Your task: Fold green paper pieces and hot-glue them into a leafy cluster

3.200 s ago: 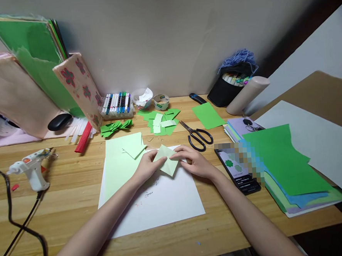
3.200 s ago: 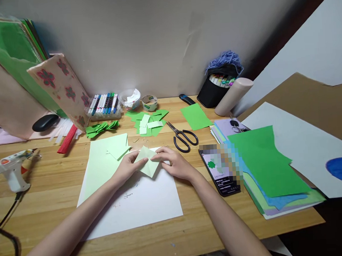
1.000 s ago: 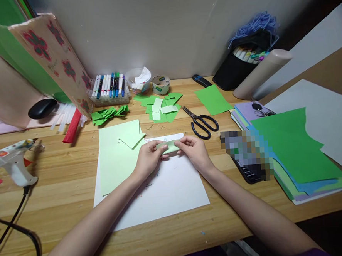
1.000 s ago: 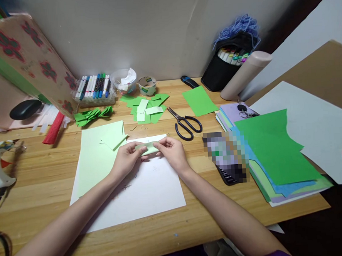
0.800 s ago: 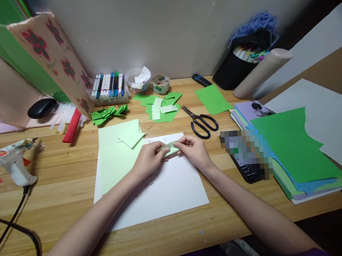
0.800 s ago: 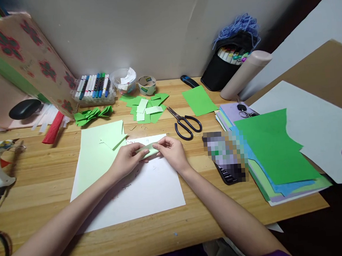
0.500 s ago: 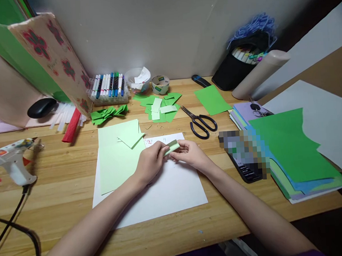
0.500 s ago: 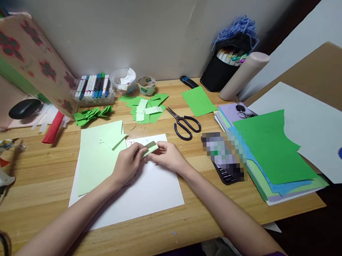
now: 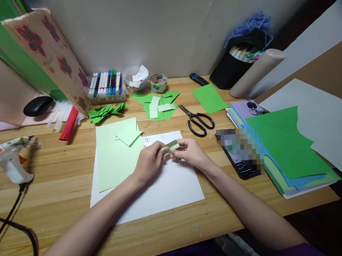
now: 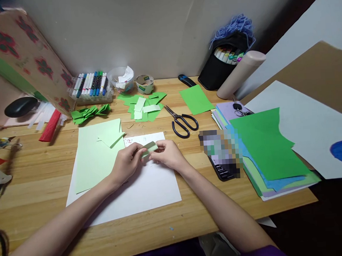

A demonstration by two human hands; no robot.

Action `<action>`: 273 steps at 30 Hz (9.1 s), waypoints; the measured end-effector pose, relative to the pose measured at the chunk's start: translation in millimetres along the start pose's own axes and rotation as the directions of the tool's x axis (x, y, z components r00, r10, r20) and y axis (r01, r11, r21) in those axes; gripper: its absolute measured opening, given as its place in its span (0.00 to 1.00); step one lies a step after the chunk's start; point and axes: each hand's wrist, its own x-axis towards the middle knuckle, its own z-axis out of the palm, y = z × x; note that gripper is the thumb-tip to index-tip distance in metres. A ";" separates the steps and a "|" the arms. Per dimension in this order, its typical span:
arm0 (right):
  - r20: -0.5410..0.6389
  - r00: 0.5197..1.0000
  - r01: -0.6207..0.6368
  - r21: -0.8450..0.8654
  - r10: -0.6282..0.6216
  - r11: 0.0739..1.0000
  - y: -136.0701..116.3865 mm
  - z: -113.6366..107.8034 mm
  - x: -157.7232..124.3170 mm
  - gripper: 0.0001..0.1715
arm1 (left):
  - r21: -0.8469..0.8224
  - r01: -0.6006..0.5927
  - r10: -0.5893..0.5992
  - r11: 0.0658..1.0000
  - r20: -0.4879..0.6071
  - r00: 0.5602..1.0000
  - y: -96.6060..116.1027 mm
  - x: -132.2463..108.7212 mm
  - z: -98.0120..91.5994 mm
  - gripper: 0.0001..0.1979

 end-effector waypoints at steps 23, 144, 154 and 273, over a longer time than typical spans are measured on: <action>-0.214 0.949 0.236 -0.009 -0.232 0.972 5.7 4.8 -3.6 0.15 | -0.503 0.443 -0.412 0.742 0.178 0.893 8.7 9.2 -2.1 0.13; -0.095 0.995 0.015 0.102 -0.005 0.995 -0.4 -6.4 -3.7 0.23 | -0.631 0.412 -0.296 0.657 0.286 0.911 0.0 12.1 -9.5 0.16; 0.255 0.834 0.538 -0.570 -0.489 0.621 -4.9 -21.0 -7.6 0.27 | -0.532 0.472 -0.342 0.703 0.329 0.880 4.8 12.9 -18.1 0.13; -0.209 0.957 0.174 -0.133 -0.199 0.976 5.2 7.2 -3.0 0.17 | -0.201 0.438 -0.435 0.876 0.061 0.898 1.8 9.2 -12.2 0.06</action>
